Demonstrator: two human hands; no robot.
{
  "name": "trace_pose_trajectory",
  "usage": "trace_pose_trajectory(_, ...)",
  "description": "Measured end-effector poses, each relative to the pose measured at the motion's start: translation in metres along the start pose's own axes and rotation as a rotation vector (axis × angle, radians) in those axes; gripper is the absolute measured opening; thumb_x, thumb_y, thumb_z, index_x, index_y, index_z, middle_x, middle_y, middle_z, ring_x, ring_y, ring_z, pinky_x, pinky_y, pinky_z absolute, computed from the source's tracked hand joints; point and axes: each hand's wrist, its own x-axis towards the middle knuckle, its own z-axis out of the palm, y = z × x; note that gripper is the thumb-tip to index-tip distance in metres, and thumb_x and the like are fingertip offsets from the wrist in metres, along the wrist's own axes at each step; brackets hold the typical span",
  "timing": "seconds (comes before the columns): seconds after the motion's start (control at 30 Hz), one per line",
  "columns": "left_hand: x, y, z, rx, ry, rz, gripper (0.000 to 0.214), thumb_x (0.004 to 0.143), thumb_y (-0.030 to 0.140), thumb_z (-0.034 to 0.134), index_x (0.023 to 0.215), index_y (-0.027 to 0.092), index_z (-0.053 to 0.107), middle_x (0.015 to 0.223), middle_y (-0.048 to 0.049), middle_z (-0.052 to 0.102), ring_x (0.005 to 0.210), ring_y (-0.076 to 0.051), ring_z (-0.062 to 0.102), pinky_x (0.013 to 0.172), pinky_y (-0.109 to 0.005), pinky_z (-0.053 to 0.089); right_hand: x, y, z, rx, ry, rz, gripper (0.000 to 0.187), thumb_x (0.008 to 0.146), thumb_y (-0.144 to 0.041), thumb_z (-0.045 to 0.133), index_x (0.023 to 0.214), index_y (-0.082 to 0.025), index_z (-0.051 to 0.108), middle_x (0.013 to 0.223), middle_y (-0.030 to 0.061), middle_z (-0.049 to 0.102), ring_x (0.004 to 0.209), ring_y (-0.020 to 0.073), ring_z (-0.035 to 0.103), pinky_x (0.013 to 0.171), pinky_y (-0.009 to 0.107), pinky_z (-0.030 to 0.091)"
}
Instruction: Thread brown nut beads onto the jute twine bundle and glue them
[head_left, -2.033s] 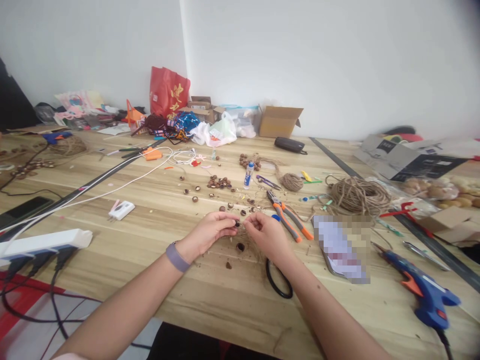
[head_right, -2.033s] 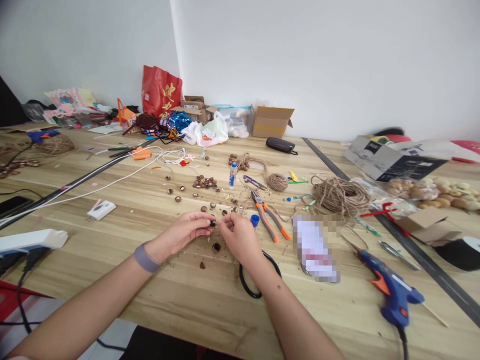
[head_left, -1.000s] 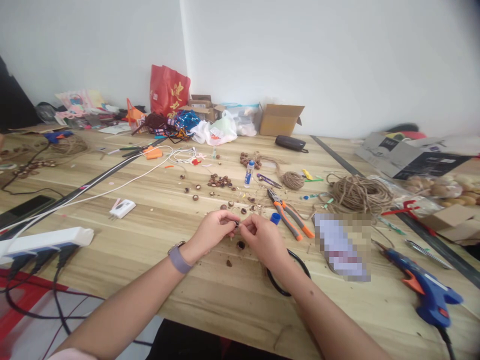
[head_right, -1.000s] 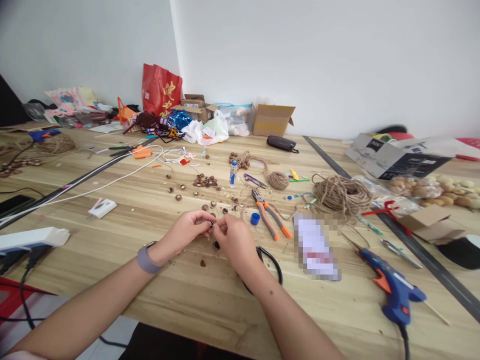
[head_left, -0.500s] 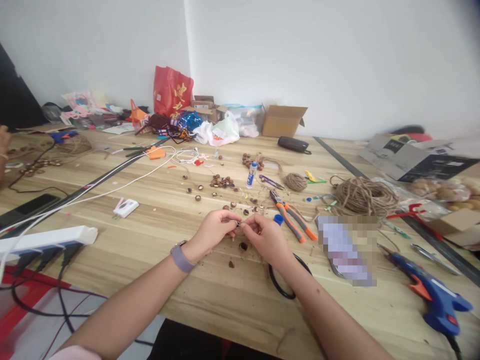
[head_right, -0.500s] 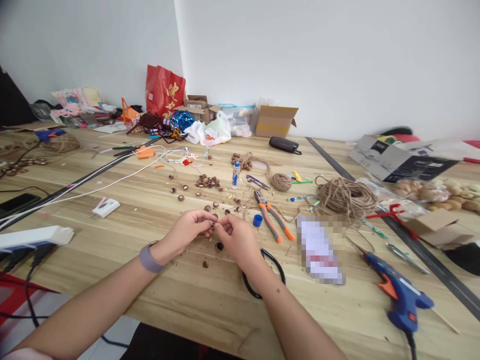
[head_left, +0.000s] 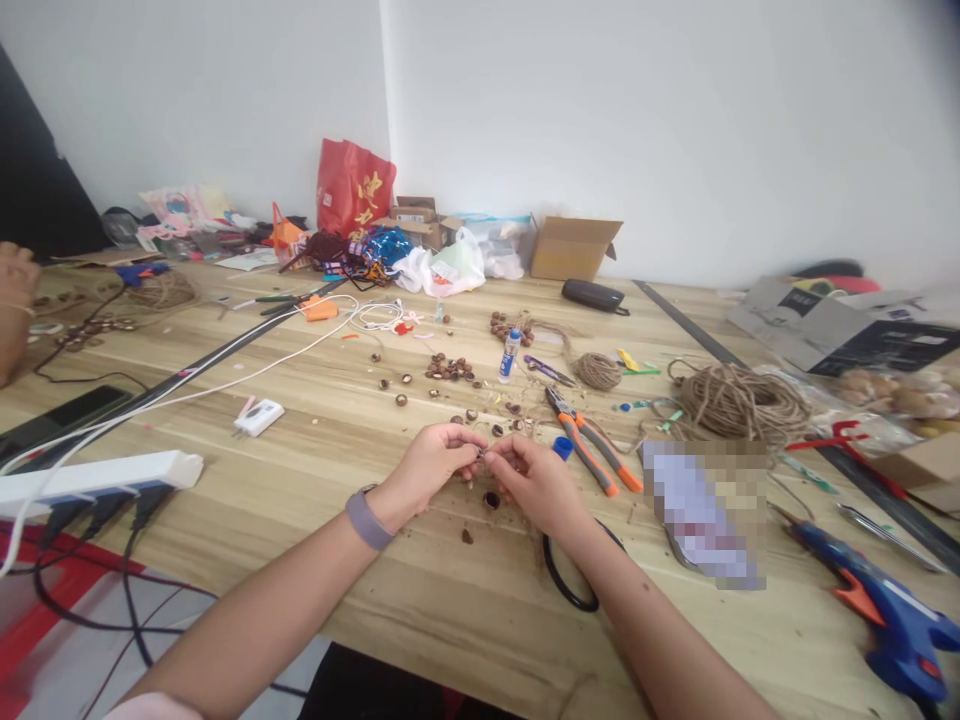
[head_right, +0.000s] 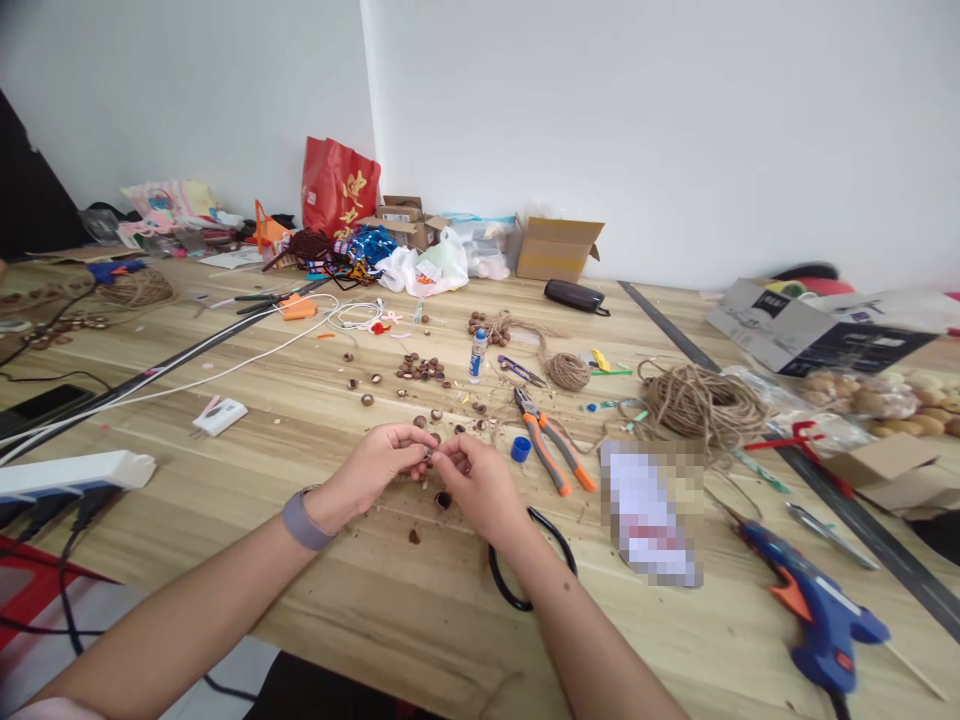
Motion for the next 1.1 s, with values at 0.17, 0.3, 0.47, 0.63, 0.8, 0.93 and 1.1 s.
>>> trace_pose_trajectory(0.17, -0.0015, 0.0012, 0.0, 0.01, -0.008, 0.01, 0.012, 0.065, 0.01, 0.059, 0.075, 0.012, 0.066, 0.057, 0.0017, 0.06, 0.046, -0.007, 0.048, 0.049, -0.02, 0.038, 0.0004, 0.0031, 0.0007, 0.046, -0.03, -0.013, 0.014, 0.083, -0.035, 0.049, 0.077, -0.022, 0.052, 0.058, -0.0033, 0.055, 0.049, 0.0124, 0.052, 0.048, 0.025, 0.04)
trace_pose_trajectory(0.3, -0.0014, 0.0001, 0.0, 0.002, -0.018, 0.018, 0.014, 0.064, 0.011, 0.059, 0.075, 0.012, 0.066, 0.058, 0.0016, 0.06, 0.047, -0.007, 0.048, 0.048, -0.02, 0.038, 0.0009, 0.0041, 0.001, 0.049, -0.039, -0.024, 0.016, 0.083, -0.037, 0.05, 0.078, -0.022, 0.051, 0.057, -0.0041, 0.054, 0.049, 0.0123, 0.051, 0.048, 0.024, 0.04)
trace_pose_trajectory(0.47, 0.0, -0.0018, -0.0005, 0.003, -0.02, 0.041, 0.015, 0.062, 0.012, 0.057, 0.075, 0.012, 0.066, 0.059, 0.0022, 0.059, 0.047, -0.006, 0.047, 0.048, -0.02, 0.037, 0.002, 0.0056, 0.0021, 0.06, -0.039, -0.041, 0.017, 0.083, -0.038, 0.05, 0.078, -0.022, 0.049, 0.056, -0.0041, 0.052, 0.049, 0.0124, 0.049, 0.048, 0.025, 0.038)
trace_pose_trajectory(0.63, -0.0014, -0.0001, 0.0, 0.012, -0.032, 0.057, 0.015, 0.061, 0.012, 0.056, 0.073, 0.012, 0.065, 0.058, 0.0026, 0.058, 0.046, -0.006, 0.046, 0.048, -0.02, 0.036, 0.0021, 0.0058, 0.0023, 0.036, -0.037, -0.061, 0.017, 0.082, -0.038, 0.051, 0.077, -0.023, 0.05, 0.059, -0.0031, 0.054, 0.051, 0.0123, 0.049, 0.049, 0.025, 0.039)
trace_pose_trajectory(0.8, -0.0027, 0.0004, 0.0007, 0.014, -0.027, 0.059, 0.015, 0.06, 0.012, 0.056, 0.073, 0.012, 0.063, 0.06, 0.0028, 0.059, 0.045, -0.005, 0.045, 0.048, -0.02, 0.035, 0.0034, 0.0063, 0.0011, 0.066, -0.068, -0.05, 0.018, 0.082, -0.039, 0.052, 0.076, -0.022, 0.049, 0.06, -0.0031, 0.053, 0.052, 0.0122, 0.05, 0.05, 0.025, 0.04)
trace_pose_trajectory(0.93, -0.0017, -0.0012, -0.0001, 0.026, -0.017, 0.074, 0.015, 0.06, 0.012, 0.056, 0.075, 0.013, 0.06, 0.059, 0.0042, 0.057, 0.046, -0.005, 0.045, 0.048, -0.019, 0.035, 0.0041, 0.0066, 0.0005, 0.075, -0.075, -0.04, 0.019, 0.081, -0.04, 0.052, 0.076, -0.022, 0.049, 0.059, -0.0035, 0.053, 0.051, 0.0118, 0.049, 0.049, 0.024, 0.039)
trace_pose_trajectory(1.1, -0.0028, -0.0007, 0.0002, 0.048, -0.01, 0.089, 0.017, 0.061, 0.013, 0.056, 0.077, 0.013, 0.06, 0.059, 0.0044, 0.058, 0.047, -0.005, 0.045, 0.048, -0.019, 0.035, 0.0041, 0.0053, -0.0002, 0.067, -0.072, -0.045, 0.021, 0.08, -0.042, 0.053, 0.074, -0.022, 0.049, 0.058, -0.004, 0.052, 0.05, 0.0116, 0.05, 0.049, 0.025, 0.04)
